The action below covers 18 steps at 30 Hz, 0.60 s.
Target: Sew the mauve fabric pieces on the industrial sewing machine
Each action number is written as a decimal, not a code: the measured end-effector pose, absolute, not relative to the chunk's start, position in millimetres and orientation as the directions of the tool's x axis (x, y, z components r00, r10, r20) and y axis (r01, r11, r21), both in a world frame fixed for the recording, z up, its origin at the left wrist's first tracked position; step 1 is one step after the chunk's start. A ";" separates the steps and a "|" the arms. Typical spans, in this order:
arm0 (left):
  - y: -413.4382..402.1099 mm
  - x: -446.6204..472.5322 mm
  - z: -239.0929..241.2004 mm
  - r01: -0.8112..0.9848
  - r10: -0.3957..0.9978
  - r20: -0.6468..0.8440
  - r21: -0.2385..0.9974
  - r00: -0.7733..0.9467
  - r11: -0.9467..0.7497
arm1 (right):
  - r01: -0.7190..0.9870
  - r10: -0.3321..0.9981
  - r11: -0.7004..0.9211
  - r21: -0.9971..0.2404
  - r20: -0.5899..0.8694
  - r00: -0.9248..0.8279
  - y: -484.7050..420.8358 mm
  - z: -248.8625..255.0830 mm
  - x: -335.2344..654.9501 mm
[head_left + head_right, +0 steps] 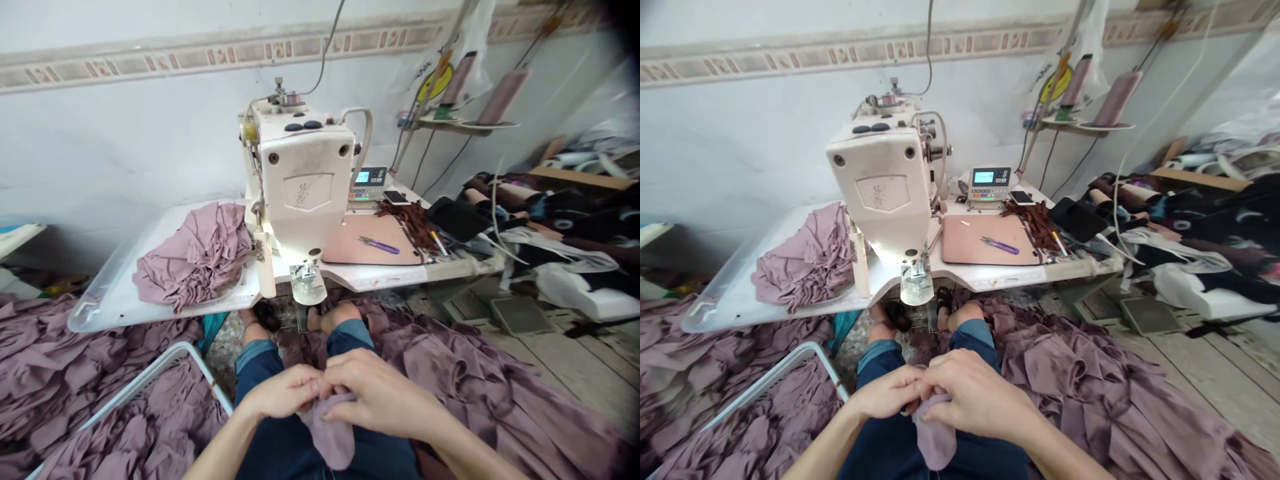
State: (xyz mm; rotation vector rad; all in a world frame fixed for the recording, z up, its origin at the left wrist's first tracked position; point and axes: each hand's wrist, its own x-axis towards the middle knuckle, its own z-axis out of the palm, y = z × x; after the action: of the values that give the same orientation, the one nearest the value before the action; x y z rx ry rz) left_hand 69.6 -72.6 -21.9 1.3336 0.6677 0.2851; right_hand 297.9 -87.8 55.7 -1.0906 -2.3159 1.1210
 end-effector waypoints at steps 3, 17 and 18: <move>-70.7 62.4 -16.7 0.176 0.663 -0.287 0.957 0.691 0.231 | 0.466 0.844 0.289 -0.836 -0.007 -0.536 -78.7 48.6 310.7; -36.5 42.0 29.0 0.255 0.917 0.067 0.950 0.393 -0.178 | 0.222 0.984 0.124 -0.967 0.090 -0.157 -50.8 39.3 311.4; -34.8 41.5 32.3 0.287 0.909 0.106 0.929 0.402 -0.235 | 0.239 0.981 0.167 -0.956 0.137 -0.137 -51.9 43.9 309.9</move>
State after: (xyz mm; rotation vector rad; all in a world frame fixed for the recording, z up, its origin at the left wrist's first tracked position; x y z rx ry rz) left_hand 41.5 -34.8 32.3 1.7449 1.0475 0.8538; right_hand 309.9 -51.9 43.9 -1.2126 -1.5525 1.0484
